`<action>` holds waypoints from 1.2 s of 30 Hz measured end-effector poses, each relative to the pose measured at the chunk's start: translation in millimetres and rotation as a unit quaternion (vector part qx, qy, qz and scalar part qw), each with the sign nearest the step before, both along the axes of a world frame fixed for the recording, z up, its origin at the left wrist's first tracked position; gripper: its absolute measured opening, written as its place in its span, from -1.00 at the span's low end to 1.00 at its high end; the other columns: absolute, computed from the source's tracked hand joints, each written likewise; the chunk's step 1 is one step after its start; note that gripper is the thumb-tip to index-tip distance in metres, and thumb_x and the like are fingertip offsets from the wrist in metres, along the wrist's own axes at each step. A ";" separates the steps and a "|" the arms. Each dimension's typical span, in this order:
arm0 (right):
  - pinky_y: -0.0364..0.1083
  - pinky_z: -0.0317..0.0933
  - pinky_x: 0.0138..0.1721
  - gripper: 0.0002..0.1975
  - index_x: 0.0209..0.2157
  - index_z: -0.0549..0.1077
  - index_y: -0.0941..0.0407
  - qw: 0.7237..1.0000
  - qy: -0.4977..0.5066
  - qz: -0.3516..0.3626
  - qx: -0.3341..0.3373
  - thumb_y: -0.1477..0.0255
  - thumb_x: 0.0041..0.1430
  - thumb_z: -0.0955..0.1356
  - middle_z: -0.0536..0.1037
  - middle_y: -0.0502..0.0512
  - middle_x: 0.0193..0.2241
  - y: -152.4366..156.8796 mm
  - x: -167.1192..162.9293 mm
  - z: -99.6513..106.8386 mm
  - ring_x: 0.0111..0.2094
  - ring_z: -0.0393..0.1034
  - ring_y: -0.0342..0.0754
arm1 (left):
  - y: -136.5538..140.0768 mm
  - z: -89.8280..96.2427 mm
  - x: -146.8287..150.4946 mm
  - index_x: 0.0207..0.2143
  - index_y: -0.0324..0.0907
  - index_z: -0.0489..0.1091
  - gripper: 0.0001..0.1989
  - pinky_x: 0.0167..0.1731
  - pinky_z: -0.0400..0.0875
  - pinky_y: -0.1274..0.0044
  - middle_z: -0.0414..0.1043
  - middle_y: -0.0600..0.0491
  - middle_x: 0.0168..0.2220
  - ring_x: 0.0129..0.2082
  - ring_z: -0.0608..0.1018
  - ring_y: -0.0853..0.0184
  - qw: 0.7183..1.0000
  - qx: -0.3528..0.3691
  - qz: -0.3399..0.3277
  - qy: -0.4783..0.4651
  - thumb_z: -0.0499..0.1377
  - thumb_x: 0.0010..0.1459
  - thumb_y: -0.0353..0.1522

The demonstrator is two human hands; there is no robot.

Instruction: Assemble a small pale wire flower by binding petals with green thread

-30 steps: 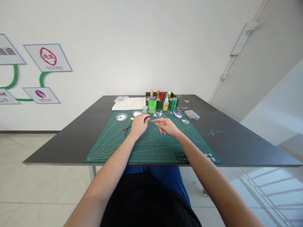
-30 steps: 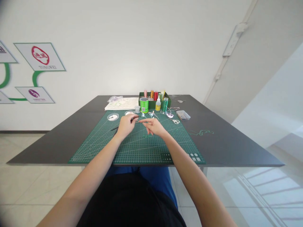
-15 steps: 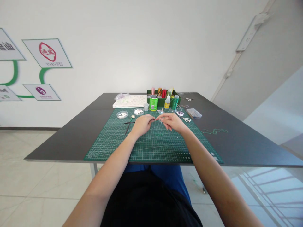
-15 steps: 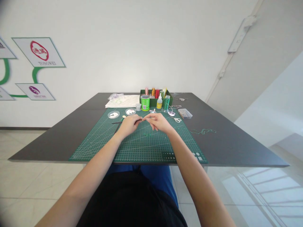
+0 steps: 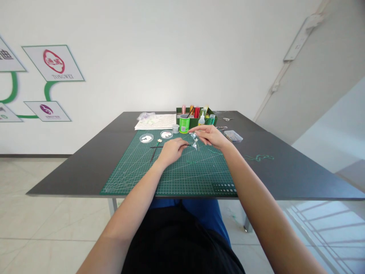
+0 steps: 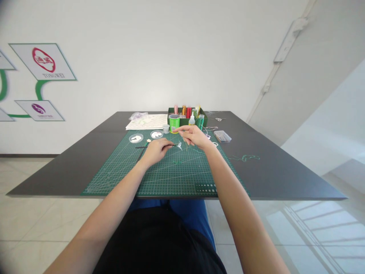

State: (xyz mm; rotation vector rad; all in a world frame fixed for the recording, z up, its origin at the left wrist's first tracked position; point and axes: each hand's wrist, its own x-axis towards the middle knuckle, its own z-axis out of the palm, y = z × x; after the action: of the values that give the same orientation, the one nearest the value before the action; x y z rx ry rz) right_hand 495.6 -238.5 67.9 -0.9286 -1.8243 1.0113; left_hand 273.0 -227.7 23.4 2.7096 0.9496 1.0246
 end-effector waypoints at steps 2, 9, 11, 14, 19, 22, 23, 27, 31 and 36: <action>-0.17 -0.20 -0.68 -0.56 0.00 0.55 0.22 1.000 0.008 -0.005 -0.011 0.20 0.24 0.36 0.26 -0.16 -0.79 7.4 1.1 -6.7 -0.78 -0.06 -0.25 | -0.6 0.7 0.3 -0.14 -0.12 0.58 -0.77 -0.14 0.44 0.43 0.58 -0.01 -0.20 -0.18 0.59 0.24 1.000 -0.002 0.002 0.000 0.11 0.32 -0.40; -0.18 -0.23 -0.67 -0.54 -0.04 0.55 0.25 0.996 0.051 -0.024 -0.074 0.20 0.16 0.39 0.12 -0.23 -0.82 21.8 6.3 -45.7 -0.76 -0.13 -0.25 | -4.1 3.0 1.8 -0.15 -0.11 0.58 -0.79 -0.18 0.43 0.45 0.58 0.01 -0.20 -0.20 0.58 0.24 1.000 -0.004 -0.009 -0.003 0.13 0.31 -0.40; -0.18 -0.23 -0.67 -0.55 -0.05 0.55 0.24 0.994 0.057 -0.020 -0.089 0.20 0.15 0.39 0.12 -0.24 -0.82 23.1 8.1 -53.5 -0.77 -0.14 -0.25 | -4.6 3.6 2.4 -0.16 -0.12 0.57 -0.80 -0.18 0.42 0.45 0.59 0.01 -0.20 -0.21 0.58 0.25 1.000 -0.010 -0.014 -0.014 0.13 0.30 -0.41; -0.20 -0.23 -0.67 -0.56 -0.06 0.53 0.25 0.993 0.067 -0.016 -0.097 0.22 0.14 0.39 0.13 -0.25 -0.83 24.6 9.2 -60.7 -0.77 -0.14 -0.26 | -4.2 4.5 3.1 -0.18 -0.13 0.57 -0.81 -0.19 0.42 0.45 0.59 0.01 -0.22 -0.23 0.58 0.25 0.999 -0.022 -0.016 -0.029 0.14 0.30 -0.41; -0.21 -0.21 -0.69 -0.58 -0.08 0.52 0.28 0.991 0.057 -0.020 -0.119 0.34 0.06 0.38 0.17 -0.24 -0.84 25.2 5.7 -65.9 -0.78 -0.11 -0.27 | -1.3 4.4 3.9 -0.20 -0.15 0.56 -0.84 -0.19 0.41 0.45 0.59 0.02 -0.23 -0.23 0.58 0.26 0.999 -0.029 -0.009 -0.045 0.17 0.28 -0.42; -0.21 -0.20 -0.70 -0.56 -0.06 0.52 0.29 0.990 0.044 -0.026 -0.128 0.38 0.02 0.35 0.20 -0.23 -0.84 24.1 3.7 -66.8 -0.78 -0.09 -0.26 | -0.2 3.7 4.1 -0.21 -0.15 0.56 -0.85 -0.20 0.41 0.45 0.58 0.02 -0.24 -0.24 0.57 0.26 0.998 -0.034 -0.004 -0.054 0.17 0.28 -0.42; -0.22 -0.20 -0.70 -0.55 -0.05 0.51 0.28 0.990 0.042 -0.026 -0.129 0.38 0.02 0.35 0.19 -0.23 -0.84 23.7 3.4 -66.8 -0.78 -0.09 -0.26 | -0.1 3.5 4.1 -0.21 -0.15 0.56 -0.85 -0.19 0.41 0.45 0.58 0.02 -0.24 -0.24 0.57 0.26 0.998 -0.035 -0.003 -0.057 0.17 0.28 -0.42; -0.21 -0.21 -0.70 -0.54 -0.04 0.51 0.28 0.991 0.043 -0.022 -0.129 0.37 0.02 0.35 0.19 -0.24 -0.83 23.4 3.8 -67.2 -0.78 -0.08 -0.26 | 0.1 3.0 4.0 -0.20 -0.15 0.56 -0.84 -0.19 0.41 0.45 0.58 0.02 -0.24 -0.24 0.57 0.26 0.997 -0.036 -0.001 -0.063 0.16 0.28 -0.43; -0.21 -0.21 -0.70 -0.53 -0.04 0.51 0.29 0.991 0.041 -0.022 -0.129 0.35 0.01 0.36 0.20 -0.23 -0.82 24.6 4.6 -68.2 -0.77 -0.07 -0.26 | 0.4 2.9 4.1 -0.20 -0.15 0.56 -0.85 -0.20 0.40 0.45 0.58 0.02 -0.24 -0.24 0.57 0.26 0.998 -0.033 -0.002 -0.059 0.17 0.28 -0.42; -0.21 -0.21 -0.69 -0.53 -0.04 0.50 0.29 0.991 0.042 -0.021 -0.127 0.36 0.01 0.35 0.20 -0.23 -0.83 25.0 4.5 -69.2 -0.77 -0.08 -0.26 | -0.3 3.7 4.0 -0.21 -0.15 0.56 -0.85 -0.20 0.40 0.46 0.58 0.02 -0.24 -0.23 0.57 0.26 0.998 -0.034 -0.002 -0.059 0.17 0.28 -0.43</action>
State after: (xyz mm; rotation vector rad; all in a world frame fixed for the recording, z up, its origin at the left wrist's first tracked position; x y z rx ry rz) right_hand 500.1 -213.5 -1.2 -1.0539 -1.6251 1.2567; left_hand 277.0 -228.0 27.2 2.5637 0.9395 1.1178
